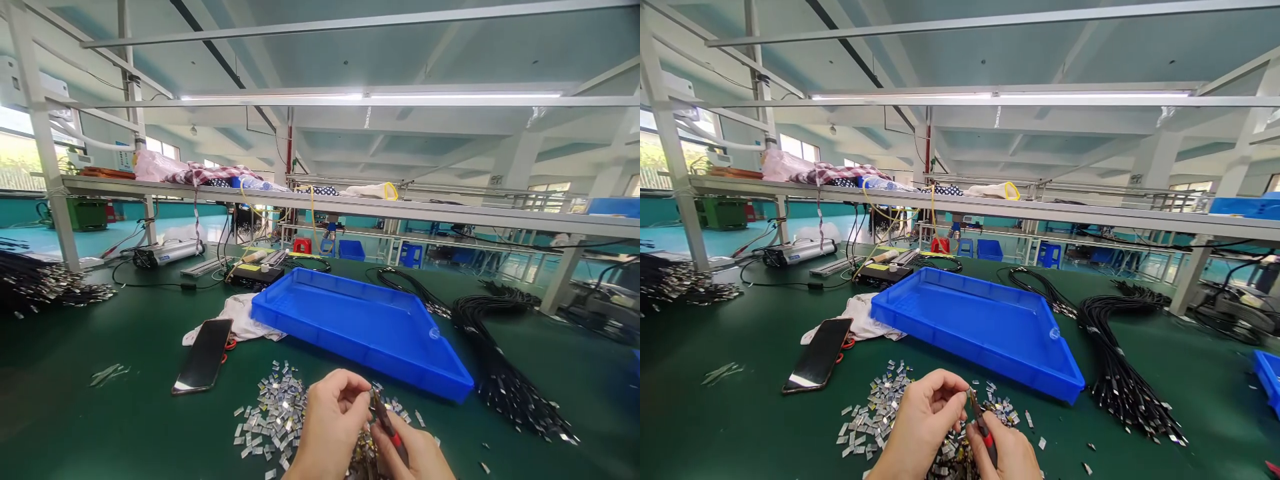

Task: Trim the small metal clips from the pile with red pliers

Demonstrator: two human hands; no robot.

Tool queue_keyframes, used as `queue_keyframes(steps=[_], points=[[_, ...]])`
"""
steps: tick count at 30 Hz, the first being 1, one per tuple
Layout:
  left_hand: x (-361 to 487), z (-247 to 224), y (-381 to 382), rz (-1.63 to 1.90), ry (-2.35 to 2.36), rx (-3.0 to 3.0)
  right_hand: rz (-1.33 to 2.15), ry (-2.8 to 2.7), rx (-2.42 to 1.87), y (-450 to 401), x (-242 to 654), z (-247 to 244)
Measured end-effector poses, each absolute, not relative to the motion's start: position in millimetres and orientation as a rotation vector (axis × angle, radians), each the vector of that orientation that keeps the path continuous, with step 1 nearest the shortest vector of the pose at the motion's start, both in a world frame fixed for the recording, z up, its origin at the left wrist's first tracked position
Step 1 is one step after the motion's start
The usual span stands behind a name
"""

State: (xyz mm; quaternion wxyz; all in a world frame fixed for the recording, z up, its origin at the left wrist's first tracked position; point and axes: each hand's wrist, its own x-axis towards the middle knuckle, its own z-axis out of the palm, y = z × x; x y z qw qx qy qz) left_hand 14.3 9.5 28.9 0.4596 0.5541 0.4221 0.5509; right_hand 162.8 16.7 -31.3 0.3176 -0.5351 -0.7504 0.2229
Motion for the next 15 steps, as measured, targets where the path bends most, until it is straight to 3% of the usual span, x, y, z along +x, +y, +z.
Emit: queue_keyframes(steps=[15], points=[[19.9, 25.8, 8.4, 1.361, 0.971, 1.231, 0.911, -1.76, -1.334, 6.8, 156.8, -14.4]])
